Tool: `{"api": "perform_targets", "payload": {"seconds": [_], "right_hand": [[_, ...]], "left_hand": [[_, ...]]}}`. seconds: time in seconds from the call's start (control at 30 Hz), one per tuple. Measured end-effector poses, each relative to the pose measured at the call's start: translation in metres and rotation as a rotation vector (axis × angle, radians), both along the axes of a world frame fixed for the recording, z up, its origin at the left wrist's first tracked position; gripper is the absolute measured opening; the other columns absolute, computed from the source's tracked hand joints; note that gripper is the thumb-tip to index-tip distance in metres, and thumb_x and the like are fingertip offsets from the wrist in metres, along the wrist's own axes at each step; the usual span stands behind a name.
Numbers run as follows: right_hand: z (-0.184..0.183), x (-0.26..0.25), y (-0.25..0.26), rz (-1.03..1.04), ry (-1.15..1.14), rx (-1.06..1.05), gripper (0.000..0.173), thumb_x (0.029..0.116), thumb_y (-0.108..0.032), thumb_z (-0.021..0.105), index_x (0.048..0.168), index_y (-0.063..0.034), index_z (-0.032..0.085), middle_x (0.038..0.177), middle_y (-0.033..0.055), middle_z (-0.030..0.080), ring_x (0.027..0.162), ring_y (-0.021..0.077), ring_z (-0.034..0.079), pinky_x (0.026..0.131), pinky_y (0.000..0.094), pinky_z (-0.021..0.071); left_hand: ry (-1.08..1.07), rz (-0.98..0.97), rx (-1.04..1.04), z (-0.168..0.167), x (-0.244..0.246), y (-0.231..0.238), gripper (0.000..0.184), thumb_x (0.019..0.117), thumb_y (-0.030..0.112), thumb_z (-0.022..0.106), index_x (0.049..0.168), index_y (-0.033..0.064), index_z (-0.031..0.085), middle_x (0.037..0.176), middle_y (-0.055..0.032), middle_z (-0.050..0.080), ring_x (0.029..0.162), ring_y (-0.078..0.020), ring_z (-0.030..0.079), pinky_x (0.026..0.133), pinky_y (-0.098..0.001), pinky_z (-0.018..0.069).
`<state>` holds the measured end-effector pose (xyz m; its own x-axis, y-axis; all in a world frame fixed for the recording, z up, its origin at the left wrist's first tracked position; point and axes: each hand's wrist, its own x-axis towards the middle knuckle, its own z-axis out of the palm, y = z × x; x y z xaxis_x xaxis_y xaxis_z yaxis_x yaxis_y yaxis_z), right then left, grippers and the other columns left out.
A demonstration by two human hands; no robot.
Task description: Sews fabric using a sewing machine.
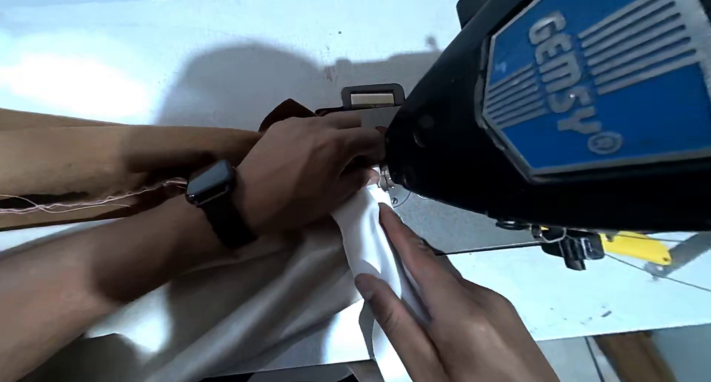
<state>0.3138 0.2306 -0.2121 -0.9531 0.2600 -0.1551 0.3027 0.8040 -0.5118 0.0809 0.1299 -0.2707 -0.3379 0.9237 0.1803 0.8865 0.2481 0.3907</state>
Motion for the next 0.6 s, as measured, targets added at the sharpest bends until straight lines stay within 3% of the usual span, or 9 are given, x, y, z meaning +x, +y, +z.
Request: {"api": "perform_targets", "payload": {"seconds": [0.1, 0.27, 0.43, 0.6], "right_hand": [[0.000, -0.001, 0.004, 0.011, 0.001, 0.021, 0.063, 0.1005, -0.052, 0.059, 0.146, -0.0097, 0.058, 0.098, 0.0055, 0.075, 0.074, 0.0165, 0.070, 0.060, 0.0387, 0.0572], [-0.004, -0.005, 0.006, 0.060, 0.003, 0.113, 0.062, 0.1021, -0.053, 0.054, 0.148, -0.0125, 0.057, 0.088, 0.0040, 0.073, 0.065, 0.0171, 0.066, 0.052, 0.0396, 0.0525], [-0.004, -0.013, 0.007, 0.092, 0.013, 0.179, 0.065, 0.1018, -0.055, 0.052, 0.150, -0.0121, 0.055, 0.076, 0.0022, 0.070, 0.058, 0.0176, 0.062, 0.049, 0.0402, 0.0501], [-0.004, -0.015, 0.006, 0.086, 0.000, 0.179, 0.066, 0.1022, -0.057, 0.050, 0.151, -0.0126, 0.053, 0.075, 0.0017, 0.069, 0.057, 0.0172, 0.061, 0.049, 0.0397, 0.0497]], "left_hand": [[-0.007, -0.001, -0.018, 0.001, -0.001, 0.000, 0.020, 0.0970, 0.047, 0.060, 0.109, 0.0343, 0.072, 0.089, 0.0097, 0.062, 0.074, -0.0056, 0.062, 0.057, -0.0351, 0.0520], [-0.084, -0.009, -0.046, 0.004, -0.012, 0.005, 0.022, 0.0976, 0.046, 0.060, 0.112, 0.0340, 0.072, 0.097, 0.0106, 0.068, 0.085, -0.0047, 0.065, 0.066, -0.0381, 0.0551], [-0.157, -0.067, -0.001, 0.007, -0.037, 0.018, 0.017, 0.0926, 0.047, 0.069, 0.102, 0.0327, 0.071, 0.093, 0.0146, 0.065, 0.084, 0.0012, 0.061, 0.072, -0.0305, 0.0553], [-0.162, -0.208, -0.020, -0.017, -0.077, 0.035, 0.025, 0.0892, 0.063, 0.067, 0.100, 0.0401, 0.069, 0.090, 0.0198, 0.062, 0.083, 0.0046, 0.058, 0.074, -0.0314, 0.0554]]}}
